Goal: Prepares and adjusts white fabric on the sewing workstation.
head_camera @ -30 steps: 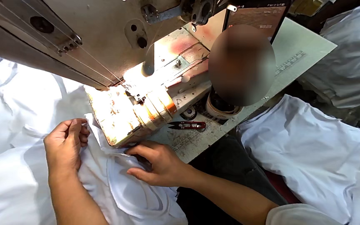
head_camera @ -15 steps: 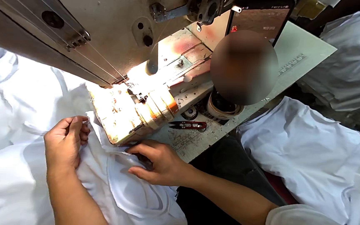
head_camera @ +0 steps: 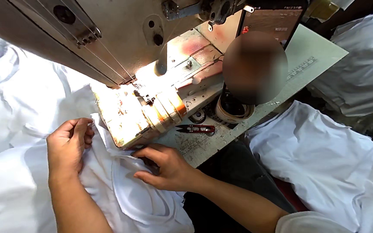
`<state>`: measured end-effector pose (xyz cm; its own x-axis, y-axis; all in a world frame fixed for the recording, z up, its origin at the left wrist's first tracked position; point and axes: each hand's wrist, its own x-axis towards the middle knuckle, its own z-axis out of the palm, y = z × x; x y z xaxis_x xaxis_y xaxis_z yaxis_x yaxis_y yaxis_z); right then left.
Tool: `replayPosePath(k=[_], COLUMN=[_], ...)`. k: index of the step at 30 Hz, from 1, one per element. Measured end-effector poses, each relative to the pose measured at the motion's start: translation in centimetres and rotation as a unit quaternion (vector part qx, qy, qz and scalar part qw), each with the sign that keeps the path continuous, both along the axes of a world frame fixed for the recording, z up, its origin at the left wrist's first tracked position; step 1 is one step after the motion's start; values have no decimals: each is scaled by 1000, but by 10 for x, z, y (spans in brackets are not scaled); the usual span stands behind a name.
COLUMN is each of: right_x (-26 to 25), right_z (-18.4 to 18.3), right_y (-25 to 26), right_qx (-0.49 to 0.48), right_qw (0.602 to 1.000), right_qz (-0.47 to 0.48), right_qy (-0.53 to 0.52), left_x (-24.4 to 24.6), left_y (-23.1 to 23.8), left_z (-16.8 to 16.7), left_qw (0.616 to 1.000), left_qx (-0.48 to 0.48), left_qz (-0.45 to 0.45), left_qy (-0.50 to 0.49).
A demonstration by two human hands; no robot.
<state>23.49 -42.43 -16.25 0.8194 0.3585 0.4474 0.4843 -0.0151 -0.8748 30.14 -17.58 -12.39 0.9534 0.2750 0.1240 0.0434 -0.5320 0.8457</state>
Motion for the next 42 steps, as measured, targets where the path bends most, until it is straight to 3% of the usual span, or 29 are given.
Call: replayPosePath(k=[42], right_x=[0], right_z=[0], right_y=[0], right_qx=[4], right_qw=[1000], right_qz=[0], right_qy=[-2], left_x=[0], left_y=[2], left_z=[-1], left_qw=[1000], left_qx=[14], left_qz=[-6], left_qy=[2])
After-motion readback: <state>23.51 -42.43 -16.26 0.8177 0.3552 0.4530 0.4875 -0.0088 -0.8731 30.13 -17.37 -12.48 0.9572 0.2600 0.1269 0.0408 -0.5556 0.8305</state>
